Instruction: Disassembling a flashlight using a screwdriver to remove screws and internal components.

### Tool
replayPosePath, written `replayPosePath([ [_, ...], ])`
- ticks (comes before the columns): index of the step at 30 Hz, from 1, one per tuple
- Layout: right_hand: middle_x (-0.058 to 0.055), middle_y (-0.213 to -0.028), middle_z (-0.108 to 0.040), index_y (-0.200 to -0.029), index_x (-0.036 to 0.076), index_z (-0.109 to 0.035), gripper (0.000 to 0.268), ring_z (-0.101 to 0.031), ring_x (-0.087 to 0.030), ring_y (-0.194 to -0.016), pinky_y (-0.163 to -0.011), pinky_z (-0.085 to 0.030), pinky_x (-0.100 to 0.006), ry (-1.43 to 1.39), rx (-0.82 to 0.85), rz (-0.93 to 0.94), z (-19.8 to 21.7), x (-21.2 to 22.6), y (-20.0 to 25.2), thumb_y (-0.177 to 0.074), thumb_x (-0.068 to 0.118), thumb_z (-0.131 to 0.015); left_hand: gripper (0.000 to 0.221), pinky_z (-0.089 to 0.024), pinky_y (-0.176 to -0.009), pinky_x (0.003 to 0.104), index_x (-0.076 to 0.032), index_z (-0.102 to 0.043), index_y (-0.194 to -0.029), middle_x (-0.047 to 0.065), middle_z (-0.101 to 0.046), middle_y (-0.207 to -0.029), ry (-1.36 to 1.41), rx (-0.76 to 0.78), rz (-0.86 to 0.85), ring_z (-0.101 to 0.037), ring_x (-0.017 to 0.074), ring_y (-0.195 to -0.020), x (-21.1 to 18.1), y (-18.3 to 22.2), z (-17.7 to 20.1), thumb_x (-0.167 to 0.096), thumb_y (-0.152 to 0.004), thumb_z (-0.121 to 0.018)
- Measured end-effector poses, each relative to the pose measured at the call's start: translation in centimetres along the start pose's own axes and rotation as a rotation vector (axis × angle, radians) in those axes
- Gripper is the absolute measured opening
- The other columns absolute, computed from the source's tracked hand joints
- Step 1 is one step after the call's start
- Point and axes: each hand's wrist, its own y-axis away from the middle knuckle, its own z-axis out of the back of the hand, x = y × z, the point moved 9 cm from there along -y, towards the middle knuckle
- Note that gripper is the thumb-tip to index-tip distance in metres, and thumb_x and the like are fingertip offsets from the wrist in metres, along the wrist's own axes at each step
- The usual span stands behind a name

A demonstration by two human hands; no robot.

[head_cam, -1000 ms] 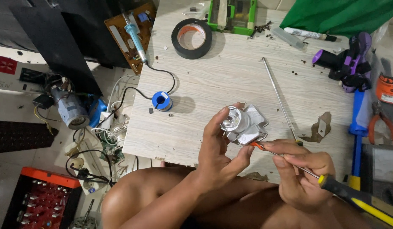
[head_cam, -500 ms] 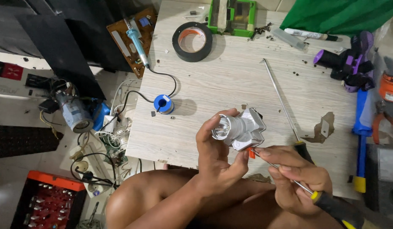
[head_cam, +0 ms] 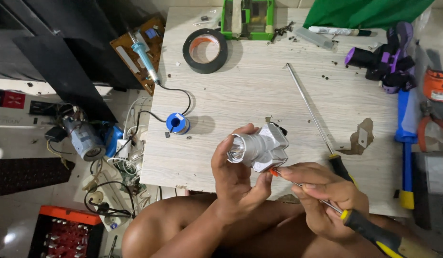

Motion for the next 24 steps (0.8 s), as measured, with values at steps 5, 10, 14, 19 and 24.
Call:
replayPosePath([
  [5, -0.011, -0.123, -0.073, -0.118, 0.019, -0.049, 0.039, -0.079, -0.028, -0.115, -0.099, -0.070, -0.039, -0.002, 0.002, 0.012, -0.08, 0.23, -0.08, -0.092, -0.005, -0.066, 0.089, -0.044, -0.127, 0.056, -0.022, -0.020, -0.161, 0.020, -0.032, -0.162, -0.011, -0.007, -0.009, -0.041, 0.0372, -0.150, -0.13, 0.13, 0.11, 0.010, -0.090, -0.063],
  [10, -0.010, -0.119, -0.076, -0.118, 0.019, -0.052, 0.036, -0.081, -0.027, -0.110, -0.096, -0.071, -0.037, 0.044, -0.027, 0.011, -0.29, 0.34, 0.05, -0.092, -0.003, -0.066, 0.091, -0.043, -0.127, 0.056, -0.024, -0.020, -0.161, 0.022, -0.033, -0.161, -0.010, -0.017, -0.021, -0.041, 0.0374, -0.150, -0.36, 0.08, 0.07, 0.012, -0.088, -0.062],
  [14, -0.009, -0.115, -0.077, -0.114, 0.018, -0.051, 0.036, -0.081, -0.027, -0.108, -0.088, -0.072, -0.031, 0.082, -0.051, -0.012, -0.38, 0.76, -0.29, -0.091, -0.005, -0.066, 0.091, -0.042, -0.127, 0.057, -0.024, -0.020, -0.161, 0.020, -0.034, -0.160, -0.016, -0.017, -0.027, -0.042, 0.0378, -0.149, -0.47, 0.03, 0.07, 0.011, -0.088, -0.061],
  [19, -0.011, -0.111, -0.078, -0.109, 0.013, -0.051, 0.030, -0.082, -0.028, -0.107, -0.086, -0.073, -0.031, 0.093, -0.067, -0.055, -0.27, 0.74, -0.43, -0.090, -0.002, -0.068, 0.091, -0.042, -0.128, 0.056, -0.025, -0.020, -0.161, 0.020, -0.033, -0.160, -0.030, -0.016, -0.013, -0.040, 0.0371, -0.150, -0.40, 0.04, -0.08, 0.012, -0.088, -0.061],
  [24, -0.014, -0.110, -0.077, -0.110, 0.013, -0.050, 0.032, -0.082, -0.028, -0.105, -0.085, -0.073, -0.033, 0.057, -0.082, -0.042, -0.44, 0.88, -0.52, -0.089, -0.002, -0.070, 0.090, -0.042, -0.128, 0.056, -0.023, -0.020, -0.161, 0.020, -0.033, -0.160, -0.032, -0.014, -0.007, -0.041, 0.0374, -0.150, -0.37, 0.12, -0.24, 0.012, -0.088, -0.061],
])
